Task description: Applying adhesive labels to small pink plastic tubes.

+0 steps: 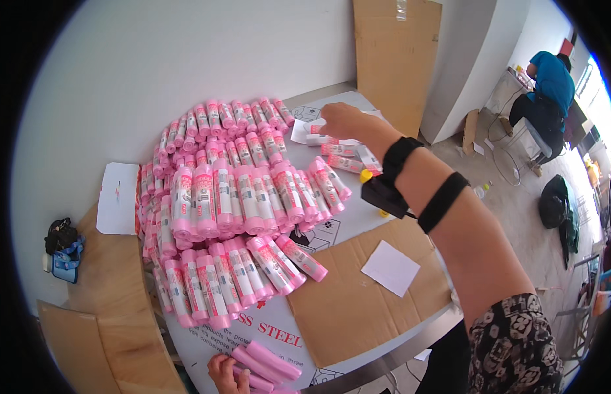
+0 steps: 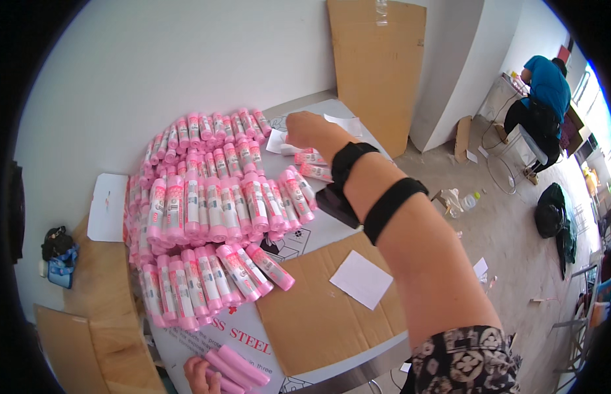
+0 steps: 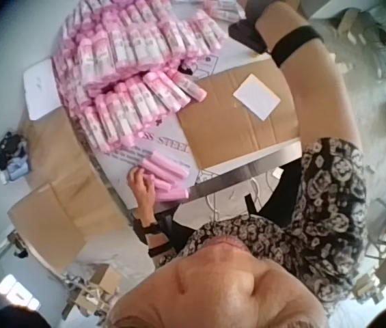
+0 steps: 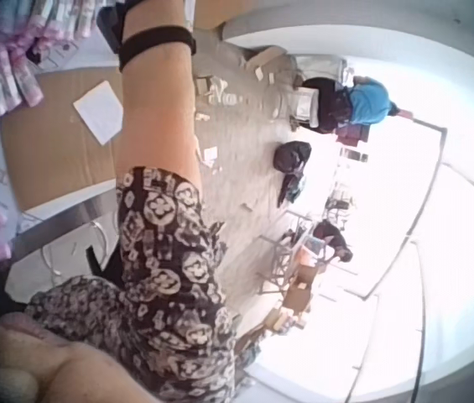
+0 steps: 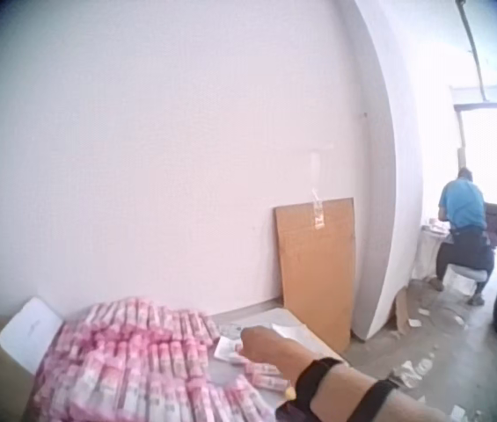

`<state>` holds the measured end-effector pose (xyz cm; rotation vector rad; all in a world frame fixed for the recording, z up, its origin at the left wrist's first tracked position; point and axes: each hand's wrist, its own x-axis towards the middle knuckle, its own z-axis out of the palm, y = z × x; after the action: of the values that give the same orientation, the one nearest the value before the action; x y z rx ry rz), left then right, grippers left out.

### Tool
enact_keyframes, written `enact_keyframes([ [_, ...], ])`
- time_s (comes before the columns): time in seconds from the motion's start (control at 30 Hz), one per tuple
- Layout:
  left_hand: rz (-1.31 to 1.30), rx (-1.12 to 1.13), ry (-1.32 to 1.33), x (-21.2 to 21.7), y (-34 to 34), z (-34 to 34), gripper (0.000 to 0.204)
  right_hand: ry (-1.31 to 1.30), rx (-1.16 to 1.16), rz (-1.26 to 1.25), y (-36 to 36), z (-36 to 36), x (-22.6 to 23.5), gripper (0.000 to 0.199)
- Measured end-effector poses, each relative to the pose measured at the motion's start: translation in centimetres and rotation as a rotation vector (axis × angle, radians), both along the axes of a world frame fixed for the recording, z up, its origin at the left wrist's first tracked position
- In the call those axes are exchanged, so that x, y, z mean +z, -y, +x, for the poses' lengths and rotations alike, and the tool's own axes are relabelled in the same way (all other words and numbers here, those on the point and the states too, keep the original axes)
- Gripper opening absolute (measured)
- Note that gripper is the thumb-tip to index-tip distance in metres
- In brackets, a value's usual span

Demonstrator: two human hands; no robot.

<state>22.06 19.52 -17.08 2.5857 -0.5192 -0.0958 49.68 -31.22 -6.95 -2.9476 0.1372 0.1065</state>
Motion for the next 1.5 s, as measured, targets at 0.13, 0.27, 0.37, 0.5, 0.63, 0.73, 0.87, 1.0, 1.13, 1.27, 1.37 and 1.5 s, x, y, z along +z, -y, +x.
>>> enact_keyframes([
  [0.13,-0.146,0.084,-0.008,-2.0,-0.2,-0.2,0.034,0.014,-0.094,-0.093,-1.0,5.2,-4.1,0.050],
  [0.27,-0.173,0.122,-0.046,-2.1,-0.4,-0.3,0.033,-0.057,-0.231,-0.217,-0.8,6.3,-6.9,0.063],
  [0.37,-0.135,0.082,0.025,-2.0,-0.4,0.0,0.032,-0.167,-0.193,-0.211,-0.8,6.7,-7.8,0.069],
  [0.5,-0.131,0.102,0.009,-2.3,-0.6,0.1,0.033,-0.228,-0.130,-0.068,-1.0,7.0,-6.8,0.058],
  [0.63,-0.158,0.083,0.039,-2.6,-0.1,0.4,0.034,-0.057,0.038,-0.185,1.9,8.4,-8.4,0.069],
  [0.73,-0.144,0.092,0.038,-2.2,-0.3,0.4,0.034,0.149,-0.202,-0.083,-1.2,7.2,-10.4,0.066],
  [0.87,-0.130,0.100,0.001,-2.0,-0.3,0.3,0.033,0.048,-0.265,-0.244,-2.8,7.5,-11.3,0.065],
  [1.0,-0.133,0.109,-0.010,-1.8,0.0,0.4,0.033,0.012,-0.258,-0.219,-2.2,8.3,-11.6,0.043],
  [1.13,-0.120,0.113,0.001,-1.5,0.1,0.5,0.032,0.039,-0.158,-0.341,-2.2,8.0,-11.4,0.028],
  [1.27,-0.117,0.114,0.010,-1.2,0.0,0.5,0.033,0.396,-0.453,-0.025,-1.6,7.9,-10.1,0.024],
  [1.37,-0.161,0.078,0.040,-2.1,-0.1,0.6,0.033,0.585,-0.619,0.658,1.1,7.7,-6.8,0.015],
  [1.5,-0.193,0.041,0.110,-3.4,-1.0,0.2,0.029,0.674,-0.701,1.652,-2.5,3.4,-1.7,0.019],
])
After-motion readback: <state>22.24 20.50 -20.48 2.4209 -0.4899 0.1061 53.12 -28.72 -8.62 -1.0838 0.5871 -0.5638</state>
